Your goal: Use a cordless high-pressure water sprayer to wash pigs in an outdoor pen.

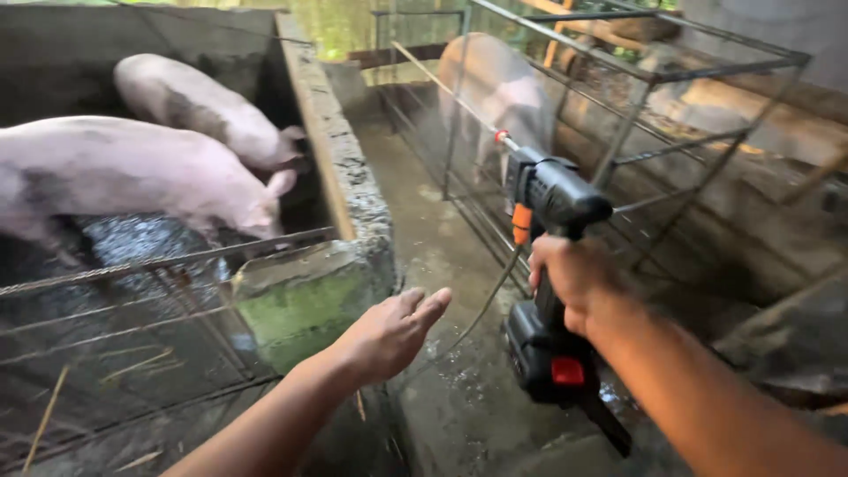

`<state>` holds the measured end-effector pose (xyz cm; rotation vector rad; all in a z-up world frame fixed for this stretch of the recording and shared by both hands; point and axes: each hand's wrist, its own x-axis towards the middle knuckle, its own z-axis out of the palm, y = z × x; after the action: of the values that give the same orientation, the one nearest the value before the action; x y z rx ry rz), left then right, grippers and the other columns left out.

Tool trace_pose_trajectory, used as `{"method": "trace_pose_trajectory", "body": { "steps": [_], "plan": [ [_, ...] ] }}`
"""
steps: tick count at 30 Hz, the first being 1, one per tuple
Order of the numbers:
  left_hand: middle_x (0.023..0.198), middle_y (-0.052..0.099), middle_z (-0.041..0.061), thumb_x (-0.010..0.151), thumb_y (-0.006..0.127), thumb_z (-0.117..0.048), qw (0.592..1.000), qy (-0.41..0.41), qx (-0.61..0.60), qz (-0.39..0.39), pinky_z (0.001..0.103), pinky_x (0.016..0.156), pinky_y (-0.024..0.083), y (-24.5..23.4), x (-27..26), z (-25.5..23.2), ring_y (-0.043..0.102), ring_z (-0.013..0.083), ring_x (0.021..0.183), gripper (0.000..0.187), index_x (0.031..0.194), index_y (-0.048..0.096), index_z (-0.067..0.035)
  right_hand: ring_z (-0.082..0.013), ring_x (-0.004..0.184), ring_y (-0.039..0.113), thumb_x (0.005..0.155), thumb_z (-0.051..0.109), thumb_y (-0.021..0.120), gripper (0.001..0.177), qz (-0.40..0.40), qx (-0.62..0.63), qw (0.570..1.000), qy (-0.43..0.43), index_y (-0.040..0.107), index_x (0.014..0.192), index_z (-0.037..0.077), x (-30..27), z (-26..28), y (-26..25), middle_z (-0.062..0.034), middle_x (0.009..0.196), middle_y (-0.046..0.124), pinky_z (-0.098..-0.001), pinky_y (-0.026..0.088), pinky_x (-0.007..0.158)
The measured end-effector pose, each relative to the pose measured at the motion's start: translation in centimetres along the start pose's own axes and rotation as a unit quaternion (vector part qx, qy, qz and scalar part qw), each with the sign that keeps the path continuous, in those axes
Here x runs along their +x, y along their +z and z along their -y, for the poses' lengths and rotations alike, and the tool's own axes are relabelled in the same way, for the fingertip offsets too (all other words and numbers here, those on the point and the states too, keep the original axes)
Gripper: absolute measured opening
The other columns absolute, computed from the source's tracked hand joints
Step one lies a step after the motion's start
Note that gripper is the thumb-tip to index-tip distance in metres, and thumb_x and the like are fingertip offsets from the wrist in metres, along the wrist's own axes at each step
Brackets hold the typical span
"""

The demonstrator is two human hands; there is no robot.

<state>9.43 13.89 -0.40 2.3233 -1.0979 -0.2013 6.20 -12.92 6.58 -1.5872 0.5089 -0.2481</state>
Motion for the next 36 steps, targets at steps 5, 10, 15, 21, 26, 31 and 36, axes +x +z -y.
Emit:
{"method": "trace_pose_trajectory", "body": {
  "steps": [5, 10, 15, 21, 26, 31, 36],
  "plan": [
    [0.138, 0.066, 0.016, 0.098, 0.035, -0.062, 0.934, -0.266, -0.237, 0.019, 0.04, 0.111, 0.043, -3.2, -4.1, 1.9, 0.061, 0.0302, 0.131, 0.071, 0.137, 0.061, -0.008, -0.0242, 0.046, 0.051, 0.062, 0.006, 0.056, 0.004, 0.045, 0.054, 0.997, 0.036, 0.056, 0.066, 0.006, 1.5, 2.8, 1.7, -0.01, 0.055, 0.053, -0.0395, 0.043, 0.046],
    [0.146, 0.058, 0.018, 0.098, 0.035, -0.066, 0.905, -0.369, -0.201, -0.064, 0.042, 0.116, 0.037, -5.6, -7.4, 3.8, 0.052, 0.032, 0.139, 0.076, 0.14, 0.058, -0.008, -0.0237, 0.048, 0.052, 0.065, 0.009, 0.058, 0.009, 0.108, 0.065, 0.991, 0.049, 0.053, 0.07, 0.004, 1.8, 4.6, 2.2, -0.0102, 0.057, 0.054, -0.0388, 0.044, 0.047],
    [0.136, 0.065, 0.023, 0.099, 0.033, -0.064, 0.938, -0.326, -0.095, -0.064, 0.043, 0.111, 0.043, -6.8, -7.6, 1.3, 0.058, 0.0368, 0.132, 0.075, 0.134, 0.065, -0.006, -0.0227, 0.053, 0.056, 0.065, 0.004, 0.058, 0.017, 0.122, 0.122, 0.985, 0.026, 0.059, 0.082, 0.006, 2.7, 5.6, 3.8, -0.0085, 0.064, 0.056, -0.0386, 0.048, 0.052],
    [0.127, 0.07, 0.023, 0.099, 0.035, -0.063, 0.929, -0.347, -0.114, -0.052, 0.045, 0.106, 0.047, -8.5, -6.0, -1.2, 0.065, 0.0357, 0.123, 0.07, 0.133, 0.065, -0.01, -0.0205, 0.053, 0.056, 0.066, 0.002, 0.061, 0.022, 0.072, 0.099, 0.992, 0.014, 0.057, 0.087, 0.007, 4.1, 4.1, 4.8, -0.006, 0.066, 0.056, -0.0342, 0.051, 0.053],
    [0.119, 0.073, 0.023, 0.099, 0.036, -0.062, 0.948, -0.294, -0.105, -0.063, 0.045, 0.1, 0.049, -8.4, -3.7, 2.4, 0.067, 0.035, 0.117, 0.07, 0.12, 0.069, -0.004, -0.0195, 0.051, 0.054, 0.064, 0.003, 0.058, 0.021, 0.087, 0.108, 0.989, 0.06, 0.058, 0.085, 0.007, 6.2, 4.6, 5.2, -0.0059, 0.064, 0.055, -0.0344, 0.047, 0.048],
    [0.103, 0.072, 0.034, 0.104, 0.038, -0.059, 0.951, -0.267, -0.151, -0.035, 0.045, 0.093, 0.055, -8.0, 3.0, 7.0, 0.068, 0.0416, 0.106, 0.074, 0.107, 0.069, 0.008, -0.0221, 0.046, 0.051, 0.063, 0.004, 0.058, 0.018, 0.055, 0.133, 0.988, 0.052, 0.061, 0.081, 0.007, 12.2, 4.5, 8.4, -0.0076, 0.06, 0.053, -0.0361, 0.044, 0.045],
    [0.109, 0.075, 0.023, 0.098, 0.04, -0.058, 0.964, -0.153, -0.21, -0.046, 0.041, 0.094, 0.05, -10.2, 10.2, 8.2, 0.071, 0.032, 0.105, 0.064, 0.116, 0.067, -0.003, -0.0215, 0.047, 0.054, 0.068, 0.002, 0.064, 0.01, -0.012, 0.067, 0.997, 0.023, 0.06, 0.077, 0.003, 16.5, 4.7, 13.3, -0.0075, 0.061, 0.057, -0.0368, 0.047, 0.047]
  ]
}}
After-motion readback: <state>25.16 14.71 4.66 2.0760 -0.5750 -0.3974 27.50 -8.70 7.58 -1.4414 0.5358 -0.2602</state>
